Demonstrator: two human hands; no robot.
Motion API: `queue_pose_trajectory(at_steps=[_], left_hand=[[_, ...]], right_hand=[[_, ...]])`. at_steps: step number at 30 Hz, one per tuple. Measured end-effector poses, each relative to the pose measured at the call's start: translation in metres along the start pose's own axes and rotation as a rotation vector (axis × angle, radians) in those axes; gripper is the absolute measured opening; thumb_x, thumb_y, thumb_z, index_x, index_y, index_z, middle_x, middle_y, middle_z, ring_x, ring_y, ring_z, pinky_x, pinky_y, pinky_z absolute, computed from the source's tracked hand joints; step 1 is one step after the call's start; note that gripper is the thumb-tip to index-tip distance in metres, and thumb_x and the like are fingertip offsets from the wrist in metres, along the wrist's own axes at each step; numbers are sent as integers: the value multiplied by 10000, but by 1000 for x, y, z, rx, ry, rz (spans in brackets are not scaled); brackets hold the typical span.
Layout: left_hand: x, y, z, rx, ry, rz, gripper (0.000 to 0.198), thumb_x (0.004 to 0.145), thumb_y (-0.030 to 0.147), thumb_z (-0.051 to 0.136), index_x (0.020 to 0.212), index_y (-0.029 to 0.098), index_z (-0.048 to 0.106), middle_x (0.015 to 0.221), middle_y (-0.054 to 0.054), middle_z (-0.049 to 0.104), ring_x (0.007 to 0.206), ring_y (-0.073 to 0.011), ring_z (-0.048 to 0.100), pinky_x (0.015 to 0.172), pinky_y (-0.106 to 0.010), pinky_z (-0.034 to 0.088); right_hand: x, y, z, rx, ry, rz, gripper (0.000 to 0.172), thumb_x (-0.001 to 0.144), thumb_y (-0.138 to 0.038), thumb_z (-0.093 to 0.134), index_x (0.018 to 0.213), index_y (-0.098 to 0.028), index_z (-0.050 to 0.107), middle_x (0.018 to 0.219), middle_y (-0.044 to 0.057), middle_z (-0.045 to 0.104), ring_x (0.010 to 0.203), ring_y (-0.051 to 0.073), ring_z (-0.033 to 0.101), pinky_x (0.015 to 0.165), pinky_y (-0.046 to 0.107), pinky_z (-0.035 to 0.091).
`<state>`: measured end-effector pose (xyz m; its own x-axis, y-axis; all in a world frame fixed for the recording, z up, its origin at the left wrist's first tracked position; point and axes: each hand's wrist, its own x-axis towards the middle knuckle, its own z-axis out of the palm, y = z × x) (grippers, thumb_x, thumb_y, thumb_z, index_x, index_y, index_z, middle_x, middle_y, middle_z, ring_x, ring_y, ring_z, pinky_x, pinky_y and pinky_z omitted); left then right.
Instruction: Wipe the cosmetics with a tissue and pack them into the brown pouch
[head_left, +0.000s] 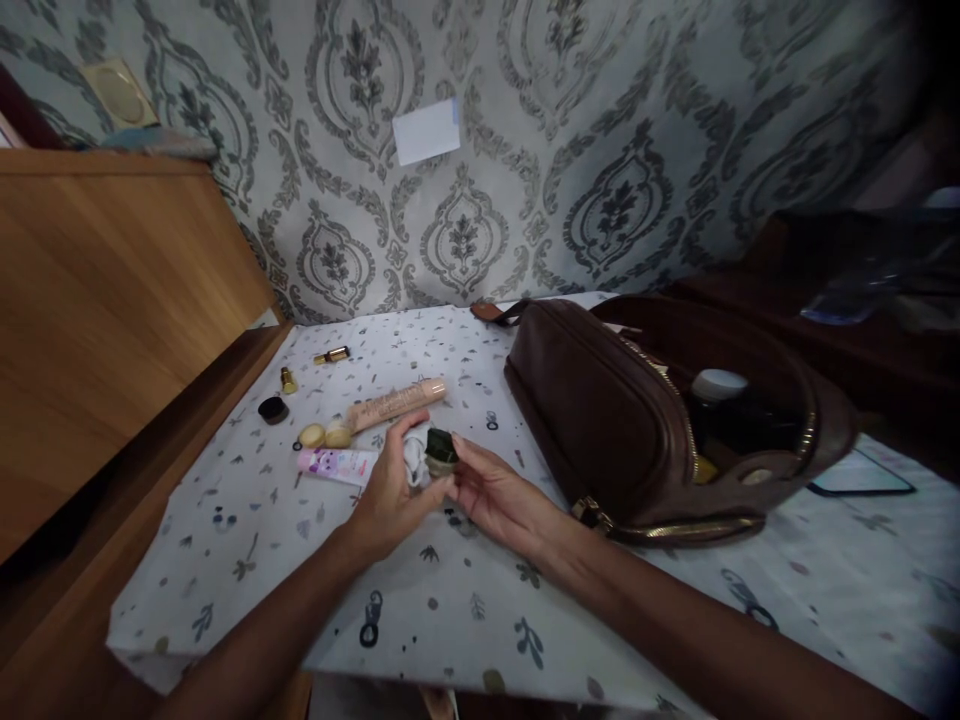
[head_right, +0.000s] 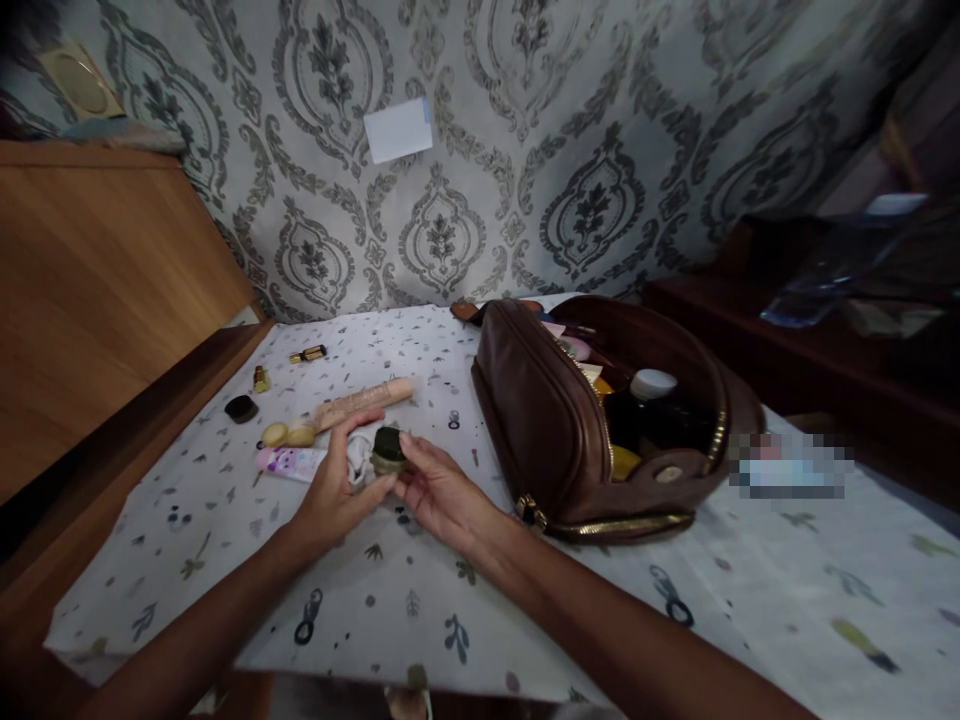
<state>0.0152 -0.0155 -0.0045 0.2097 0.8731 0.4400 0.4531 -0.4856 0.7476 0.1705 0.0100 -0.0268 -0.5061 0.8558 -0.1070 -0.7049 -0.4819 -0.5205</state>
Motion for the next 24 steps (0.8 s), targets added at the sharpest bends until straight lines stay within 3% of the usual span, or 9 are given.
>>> queue_pose_trajectory(at_steps=[5,11,16,20,24], left_hand=[[-1,-5,5,57,38,-141,795,698,328,795,1338,212,338,1313,-120,533,1218,-301,533,1037,-448,410],[2,4,2,38,82,-258,761,610,288,834,1253,214,434,1218,-97,587,1144,-317,571,962,-422,442],[7,7,-10,40,-13,-279,686,644,252,791,1252,222,477,1002,-37,660,928,-254,633,809,-341,479],[8,11,-20,25,-73,-245,641,671,276,790,1249,238,519,1021,-33,677,937,-246,637,809,-321,482],[8,13,-24,40,-140,-186,517,775,298,721,1253,223,540,1088,-57,694,989,-254,648,864,-344,489]], right_hand=[[-6,2,7,-4,-19,51,245,719,-279,840,891,-168,703,843,-4,711,715,83,615,651,173,494],[-9,4,9,-66,-34,109,248,767,-367,796,884,-181,682,843,7,706,698,95,597,665,205,472],[-10,1,7,-129,-49,179,293,806,-431,748,949,-192,656,824,5,684,736,122,600,675,245,462],[-11,-4,6,-126,-8,175,223,759,-300,800,878,-184,652,794,-18,659,708,101,587,626,221,431],[-10,-6,5,-92,-25,145,243,709,-250,836,857,-151,671,796,-6,658,734,99,594,670,215,460]])
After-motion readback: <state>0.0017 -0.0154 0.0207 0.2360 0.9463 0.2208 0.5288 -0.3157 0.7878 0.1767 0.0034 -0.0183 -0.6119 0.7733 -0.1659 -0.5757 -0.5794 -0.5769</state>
